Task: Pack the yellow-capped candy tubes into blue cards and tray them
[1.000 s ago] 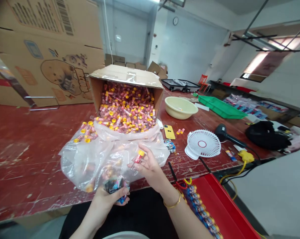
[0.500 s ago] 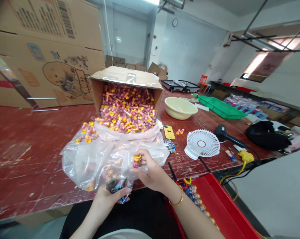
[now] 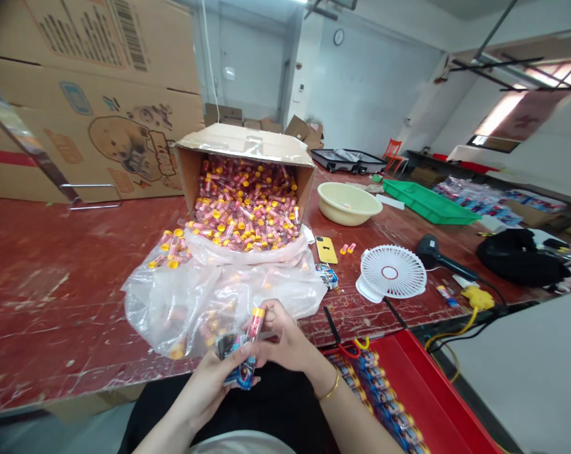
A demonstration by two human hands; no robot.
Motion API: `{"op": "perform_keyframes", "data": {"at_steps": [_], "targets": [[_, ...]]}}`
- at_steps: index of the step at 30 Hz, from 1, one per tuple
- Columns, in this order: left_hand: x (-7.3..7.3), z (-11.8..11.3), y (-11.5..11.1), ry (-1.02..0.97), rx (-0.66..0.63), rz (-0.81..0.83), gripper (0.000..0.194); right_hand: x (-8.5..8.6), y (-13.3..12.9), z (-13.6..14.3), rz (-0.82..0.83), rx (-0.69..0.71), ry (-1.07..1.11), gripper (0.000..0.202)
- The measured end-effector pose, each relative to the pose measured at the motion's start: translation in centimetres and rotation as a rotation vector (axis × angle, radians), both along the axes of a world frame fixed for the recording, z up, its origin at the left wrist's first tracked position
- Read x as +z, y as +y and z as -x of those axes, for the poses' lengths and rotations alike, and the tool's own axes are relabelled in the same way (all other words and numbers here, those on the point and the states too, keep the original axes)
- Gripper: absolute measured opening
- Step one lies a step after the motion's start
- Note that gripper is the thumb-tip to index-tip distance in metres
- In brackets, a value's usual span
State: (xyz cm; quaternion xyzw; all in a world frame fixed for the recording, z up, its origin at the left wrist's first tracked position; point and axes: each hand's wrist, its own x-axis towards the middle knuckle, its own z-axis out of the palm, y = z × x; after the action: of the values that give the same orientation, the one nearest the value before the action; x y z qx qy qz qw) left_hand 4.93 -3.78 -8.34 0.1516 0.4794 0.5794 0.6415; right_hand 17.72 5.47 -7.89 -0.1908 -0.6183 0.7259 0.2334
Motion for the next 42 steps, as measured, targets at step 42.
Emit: {"op": "perform_keyframes", "data": {"at_steps": [42], "targets": [[-1.5,-1.7,0.7,0.196,-0.218,0.111,0.053,-13.8,-0.4,-22.1,-0.485,-1.232,-0.988,0.061]]}}
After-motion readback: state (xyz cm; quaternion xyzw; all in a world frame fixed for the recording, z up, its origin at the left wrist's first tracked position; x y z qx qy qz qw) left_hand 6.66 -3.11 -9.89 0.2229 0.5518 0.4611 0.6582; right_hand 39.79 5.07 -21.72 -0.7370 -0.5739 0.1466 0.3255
